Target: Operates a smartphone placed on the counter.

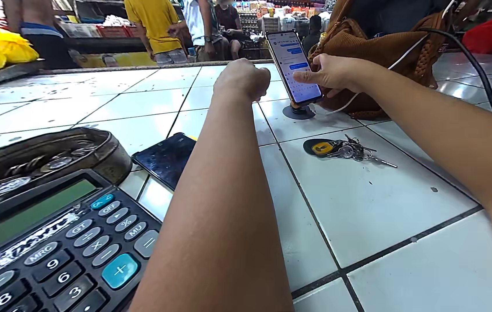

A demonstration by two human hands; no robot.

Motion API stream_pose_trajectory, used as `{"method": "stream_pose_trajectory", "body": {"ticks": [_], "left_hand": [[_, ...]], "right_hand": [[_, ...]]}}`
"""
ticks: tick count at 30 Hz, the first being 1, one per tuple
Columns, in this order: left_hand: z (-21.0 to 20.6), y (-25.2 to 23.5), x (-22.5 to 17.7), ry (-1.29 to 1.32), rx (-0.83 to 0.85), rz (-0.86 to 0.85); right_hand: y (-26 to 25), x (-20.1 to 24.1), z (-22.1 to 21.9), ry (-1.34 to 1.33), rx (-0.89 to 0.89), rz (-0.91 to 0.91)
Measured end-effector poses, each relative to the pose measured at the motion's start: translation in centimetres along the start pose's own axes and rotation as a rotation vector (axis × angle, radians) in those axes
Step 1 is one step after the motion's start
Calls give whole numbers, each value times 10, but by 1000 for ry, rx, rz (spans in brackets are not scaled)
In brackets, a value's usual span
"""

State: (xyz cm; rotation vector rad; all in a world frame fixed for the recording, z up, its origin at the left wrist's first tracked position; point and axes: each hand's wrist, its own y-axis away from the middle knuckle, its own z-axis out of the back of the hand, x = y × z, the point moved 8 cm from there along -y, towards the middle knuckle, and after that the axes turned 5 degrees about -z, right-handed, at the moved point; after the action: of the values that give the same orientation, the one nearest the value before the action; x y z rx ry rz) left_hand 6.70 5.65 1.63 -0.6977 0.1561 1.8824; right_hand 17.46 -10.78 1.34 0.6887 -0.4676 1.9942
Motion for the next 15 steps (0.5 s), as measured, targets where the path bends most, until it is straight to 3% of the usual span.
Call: {"method": "stream_pose_trajectory", "body": {"ticks": [9,15], "left_hand": [[-3,2,-4,-123,68,-126],[0,8,-6,-145,80,-114]], "right_hand": [[-3,-10,1,-30,213,-6],[-3,-14,-2,-48,230,-3]]}}
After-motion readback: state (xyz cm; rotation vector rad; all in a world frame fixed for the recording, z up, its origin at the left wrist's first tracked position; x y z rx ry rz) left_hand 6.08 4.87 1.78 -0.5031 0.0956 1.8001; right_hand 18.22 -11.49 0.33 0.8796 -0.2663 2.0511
